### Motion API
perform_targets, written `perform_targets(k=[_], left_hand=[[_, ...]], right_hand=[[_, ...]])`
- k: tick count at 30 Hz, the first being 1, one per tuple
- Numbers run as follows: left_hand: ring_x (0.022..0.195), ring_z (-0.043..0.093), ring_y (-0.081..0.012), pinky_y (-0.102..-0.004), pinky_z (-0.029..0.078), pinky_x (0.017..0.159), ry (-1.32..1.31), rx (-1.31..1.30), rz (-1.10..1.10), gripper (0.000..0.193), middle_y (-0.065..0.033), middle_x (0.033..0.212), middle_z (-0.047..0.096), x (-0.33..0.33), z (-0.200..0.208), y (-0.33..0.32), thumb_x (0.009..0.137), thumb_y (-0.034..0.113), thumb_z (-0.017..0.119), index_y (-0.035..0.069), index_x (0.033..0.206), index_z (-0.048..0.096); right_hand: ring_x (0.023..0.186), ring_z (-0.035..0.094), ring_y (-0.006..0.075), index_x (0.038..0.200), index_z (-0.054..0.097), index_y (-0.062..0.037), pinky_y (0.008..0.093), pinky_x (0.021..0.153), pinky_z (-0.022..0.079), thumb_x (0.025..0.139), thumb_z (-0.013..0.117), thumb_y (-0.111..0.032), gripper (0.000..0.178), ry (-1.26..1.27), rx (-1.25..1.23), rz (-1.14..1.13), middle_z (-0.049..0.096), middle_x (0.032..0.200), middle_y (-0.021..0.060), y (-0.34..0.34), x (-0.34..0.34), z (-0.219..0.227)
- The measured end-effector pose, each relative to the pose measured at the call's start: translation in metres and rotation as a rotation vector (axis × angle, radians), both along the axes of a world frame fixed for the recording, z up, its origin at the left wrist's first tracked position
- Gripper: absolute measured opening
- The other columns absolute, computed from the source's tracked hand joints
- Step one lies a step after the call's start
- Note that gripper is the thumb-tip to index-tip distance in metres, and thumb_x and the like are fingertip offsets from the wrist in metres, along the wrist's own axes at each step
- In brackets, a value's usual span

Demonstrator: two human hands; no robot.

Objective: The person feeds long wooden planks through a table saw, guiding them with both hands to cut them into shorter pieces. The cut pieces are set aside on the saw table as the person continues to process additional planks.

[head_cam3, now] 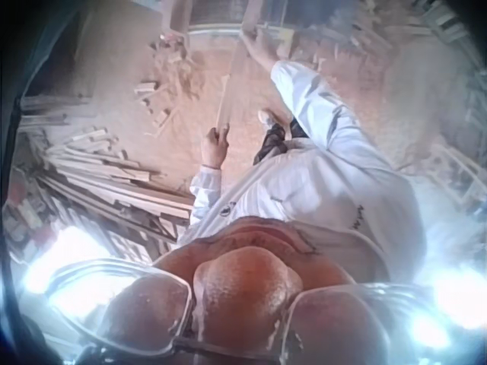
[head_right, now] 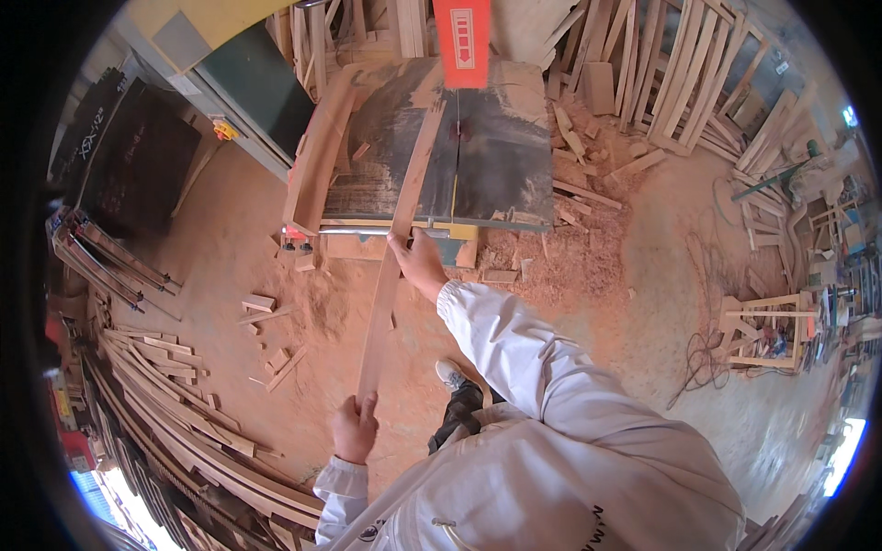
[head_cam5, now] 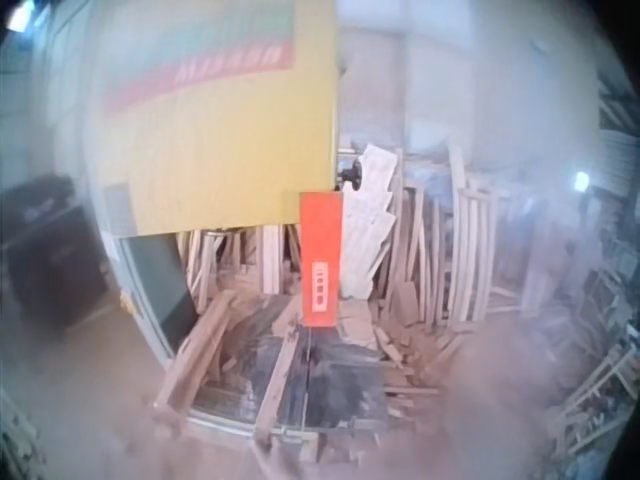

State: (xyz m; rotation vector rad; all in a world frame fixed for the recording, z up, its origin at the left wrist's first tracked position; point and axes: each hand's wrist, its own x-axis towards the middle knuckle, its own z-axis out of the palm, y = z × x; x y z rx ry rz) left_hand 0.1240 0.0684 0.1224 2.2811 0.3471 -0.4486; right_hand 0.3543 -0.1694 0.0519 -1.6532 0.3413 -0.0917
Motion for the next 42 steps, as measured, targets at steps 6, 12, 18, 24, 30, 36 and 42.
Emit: perform_targets(k=[6, 12, 18, 24, 30, 36, 42], left_hand=[[0.051, 0.066, -0.0284, -0.043, 0.049, 0.052, -0.021, 0.194, -0.115, 0.053, -0.0133, 0.056, 0.063, 0.068, 0.05, 0.04, 0.103, 0.046, 0.069, 0.002, 0.073, 0.062], [0.051, 0.067, -0.0246, -0.0383, 0.05, 0.051, 0.033, 0.148, -0.123, 0.051, -0.0125, 0.056, 0.063, 0.083, 0.08, 0.063, 0.102, 0.044, 0.069, 0.0, 0.076, 0.066], [0.048, 0.067, -0.0226, -0.038, 0.049, 0.048, 0.06, 0.131, -0.097, 0.05, -0.0128, 0.055, 0.062, 0.034, 0.074, 0.071, 0.102, 0.04, 0.071, -0.001, 0.074, 0.064], [0.047, 0.066, -0.0226, -0.0378, 0.049, 0.047, 0.027, 0.096, -0.026, 0.05, -0.0129, 0.055, 0.062, -0.002, 0.061, 0.071, 0.103, 0.04, 0.07, -0.001, 0.074, 0.063], [0.048, 0.065, -0.0231, -0.0387, 0.048, 0.048, 0.023, 0.106, -0.046, 0.052, -0.0125, 0.054, 0.062, -0.013, 0.065, 0.061, 0.103, 0.04, 0.07, 0.0, 0.071, 0.06], [0.044, 0.056, -0.0127, -0.0322, 0.04, 0.041, 0.155, -0.08, 0.048, 0.053, -0.0034, 0.052, 0.055, -0.068, 0.037, 0.081, 0.106, 0.04, 0.067, 0.004, 0.069, 0.053], [0.051, 0.049, -0.007, -0.0283, 0.038, 0.046, 0.241, -0.321, 0.122, 0.053, 0.0037, 0.058, 0.048, -0.132, 0.002, 0.098, 0.108, 0.048, 0.061, 0.006, 0.078, 0.053]], right_hand=[[0.076, 0.078, 0.0245, 0.113, 0.061, 0.0073, 0.0376, 0.054, 0.066, 0.106, 0.066, -0.032, 0.04, 0.083, 0.234, -0.033, 0.073, 0.094, 0.0141, 0.017, 0.034, 0.025], [0.077, 0.078, 0.0283, 0.114, 0.059, 0.0087, 0.0403, 0.056, 0.068, 0.106, 0.065, -0.032, 0.042, 0.097, 0.339, -0.053, 0.073, 0.097, 0.0165, 0.031, 0.035, 0.041], [0.084, 0.078, 0.0284, 0.12, 0.055, 0.011, 0.0416, 0.063, 0.07, 0.106, 0.066, -0.035, 0.049, 0.113, 0.132, 0.092, 0.07, 0.109, 0.0196, 0.037, 0.013, -0.021], [0.086, 0.078, 0.0259, 0.123, 0.054, 0.009, 0.041, 0.065, 0.07, 0.107, 0.064, -0.035, 0.048, 0.184, 0.305, 0.126, 0.07, 0.107, 0.0167, 0.047, -0.017, 0.031], [0.077, 0.077, 0.023, 0.121, 0.056, 0.005, 0.0398, 0.064, 0.069, 0.107, 0.064, -0.037, 0.044, 0.2, 0.305, 0.142, 0.071, 0.098, 0.0129, 0.041, -0.034, 0.031], [0.066, 0.075, 0.0189, 0.113, 0.057, 0.0034, 0.0336, 0.053, 0.064, 0.105, 0.067, -0.03, 0.036, 0.265, 0.231, 0.297, 0.071, 0.092, 0.0106, 0.066, -0.083, -0.011], [0.08, 0.075, 0.0389, 0.109, 0.06, 0.0045, 0.0485, 0.077, 0.057, 0.099, 0.07, -0.038, 0.045, 0.197, -0.065, 0.383, 0.074, 0.088, 0.0243, 0.111, -0.165, -0.029]])
